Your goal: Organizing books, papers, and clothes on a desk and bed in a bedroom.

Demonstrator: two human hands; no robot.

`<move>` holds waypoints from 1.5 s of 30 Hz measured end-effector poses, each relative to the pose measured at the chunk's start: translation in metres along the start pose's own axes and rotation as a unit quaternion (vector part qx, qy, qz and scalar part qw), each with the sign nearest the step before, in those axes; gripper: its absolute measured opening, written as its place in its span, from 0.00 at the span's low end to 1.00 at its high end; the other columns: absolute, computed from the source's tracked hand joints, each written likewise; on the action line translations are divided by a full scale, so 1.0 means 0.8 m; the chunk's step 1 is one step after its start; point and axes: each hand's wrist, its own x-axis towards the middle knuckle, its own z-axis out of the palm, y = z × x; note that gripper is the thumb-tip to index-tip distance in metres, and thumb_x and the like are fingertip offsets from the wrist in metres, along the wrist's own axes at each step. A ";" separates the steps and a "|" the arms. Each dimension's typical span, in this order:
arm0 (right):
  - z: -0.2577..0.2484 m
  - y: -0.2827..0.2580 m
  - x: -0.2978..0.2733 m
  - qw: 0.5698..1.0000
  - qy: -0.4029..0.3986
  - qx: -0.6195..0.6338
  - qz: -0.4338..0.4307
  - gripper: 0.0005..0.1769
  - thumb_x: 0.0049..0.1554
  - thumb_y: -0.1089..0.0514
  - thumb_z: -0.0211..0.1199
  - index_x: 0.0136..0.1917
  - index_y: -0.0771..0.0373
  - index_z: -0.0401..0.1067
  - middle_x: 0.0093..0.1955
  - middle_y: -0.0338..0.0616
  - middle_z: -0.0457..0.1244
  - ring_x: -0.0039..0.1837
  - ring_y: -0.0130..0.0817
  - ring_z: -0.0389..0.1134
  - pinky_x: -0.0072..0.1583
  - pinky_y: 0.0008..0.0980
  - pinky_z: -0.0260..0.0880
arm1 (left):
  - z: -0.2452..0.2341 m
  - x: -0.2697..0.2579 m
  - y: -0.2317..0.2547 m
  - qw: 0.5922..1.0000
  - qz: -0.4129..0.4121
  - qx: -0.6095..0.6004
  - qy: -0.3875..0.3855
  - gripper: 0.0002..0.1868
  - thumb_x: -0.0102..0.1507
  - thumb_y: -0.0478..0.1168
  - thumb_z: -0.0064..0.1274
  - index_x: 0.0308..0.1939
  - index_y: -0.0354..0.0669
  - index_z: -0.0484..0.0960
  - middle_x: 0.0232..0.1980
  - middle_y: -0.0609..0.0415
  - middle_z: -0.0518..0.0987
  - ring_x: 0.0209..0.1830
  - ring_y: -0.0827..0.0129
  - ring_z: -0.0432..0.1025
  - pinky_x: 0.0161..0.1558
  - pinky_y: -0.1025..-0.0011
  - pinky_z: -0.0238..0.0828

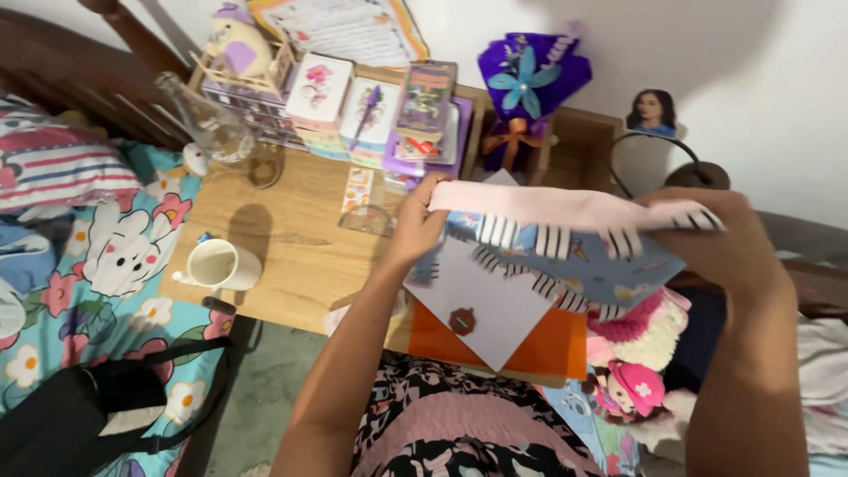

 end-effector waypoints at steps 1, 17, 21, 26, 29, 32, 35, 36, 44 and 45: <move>0.003 0.005 0.002 1.000 -0.001 -0.001 -0.003 0.26 0.45 0.66 0.70 0.58 0.66 0.74 0.47 0.32 0.69 0.48 0.23 0.68 0.49 0.26 0.69 | -0.016 0.002 0.009 1.000 0.002 0.000 0.002 0.16 0.64 0.30 0.43 0.55 0.38 0.76 0.45 0.50 0.81 0.48 0.75 0.73 0.51 0.73 0.71; 0.537 -0.070 0.179 0.786 -0.103 0.506 0.340 0.30 0.56 0.33 0.56 0.63 0.54 0.71 0.55 0.48 0.69 0.50 0.43 0.73 0.47 0.54 0.74 | -0.292 -0.010 -0.029 0.960 0.001 0.216 0.176 0.16 0.68 0.32 0.40 0.60 0.33 0.70 0.51 0.36 0.78 0.52 0.47 0.74 0.56 0.58 0.69; 0.664 -0.007 0.184 0.953 -0.174 0.246 0.041 0.29 0.52 0.47 0.68 0.64 0.58 0.70 0.59 0.51 0.70 0.59 0.45 0.72 0.61 0.49 0.72 | -0.323 -0.028 -0.120 0.907 -0.109 0.381 0.143 0.27 0.62 0.31 0.45 0.67 0.31 0.63 0.60 0.22 0.72 0.57 0.32 0.69 0.58 0.48 0.66; 0.670 0.086 0.185 0.986 -0.102 0.016 -0.132 0.26 0.50 0.55 0.69 0.62 0.60 0.72 0.68 0.58 0.64 0.71 0.53 0.63 0.71 0.47 0.62 | -0.292 -0.033 -0.114 0.846 -0.129 0.518 0.021 0.40 0.53 0.47 0.62 0.66 0.38 0.67 0.62 0.21 0.69 0.61 0.27 0.63 0.57 0.39 0.64; 0.654 0.104 0.196 0.993 -0.024 -0.104 -0.050 0.27 0.46 0.53 0.71 0.59 0.57 0.74 0.64 0.58 0.65 0.69 0.57 0.63 0.70 0.49 0.63 | -0.270 -0.029 -0.174 0.896 -0.006 0.444 0.011 0.35 0.54 0.45 0.59 0.64 0.36 0.72 0.62 0.28 0.74 0.65 0.33 0.66 0.63 0.42 0.66; 0.653 0.138 0.214 0.989 0.003 -0.145 0.011 0.42 0.36 0.49 0.78 0.62 0.60 0.69 0.60 0.61 0.63 0.65 0.64 0.60 0.66 0.54 0.61 | -0.247 -0.017 -0.265 0.952 -0.071 0.281 -0.099 0.23 0.63 0.42 0.49 0.62 0.40 0.79 0.60 0.34 0.80 0.62 0.43 0.73 0.65 0.54 0.71; 0.673 0.181 0.227 0.990 0.010 -0.141 -0.002 0.51 0.29 0.48 0.82 0.63 0.60 0.65 0.61 0.60 0.62 0.65 0.65 0.58 0.67 0.56 0.59 | -0.239 -0.001 -0.295 0.885 -0.210 0.349 -0.227 0.20 0.65 0.45 0.49 0.58 0.40 0.82 0.59 0.36 0.81 0.61 0.46 0.75 0.64 0.55 0.71; 0.680 0.192 0.228 0.990 0.000 -0.139 0.006 0.50 0.29 0.47 0.83 0.63 0.58 0.65 0.61 0.58 0.63 0.66 0.63 0.59 0.70 0.55 0.59 | -0.237 0.003 -0.295 0.821 -0.253 0.445 -0.252 0.20 0.66 0.46 0.53 0.56 0.37 0.80 0.62 0.35 0.77 0.64 0.45 0.72 0.65 0.53 0.68; 0.663 0.135 0.218 0.976 -0.005 -0.142 0.165 0.57 0.33 0.43 0.86 0.65 0.69 0.60 0.71 0.72 0.50 0.71 0.62 0.55 0.69 0.46 0.61 | -0.250 0.027 -0.274 0.803 -0.291 0.520 -0.018 0.42 0.57 0.54 0.66 0.66 0.36 0.65 0.70 0.39 0.65 0.69 0.41 0.61 0.64 0.49 0.65; 0.666 0.141 0.221 0.973 -0.016 -0.167 0.161 0.65 0.29 0.43 0.89 0.67 0.75 0.56 0.72 0.75 0.48 0.72 0.62 0.53 0.68 0.45 0.59 | -0.249 0.040 -0.251 0.810 -0.325 0.488 -0.013 0.50 0.52 0.56 0.69 0.68 0.32 0.61 0.69 0.38 0.64 0.69 0.43 0.61 0.64 0.51 0.65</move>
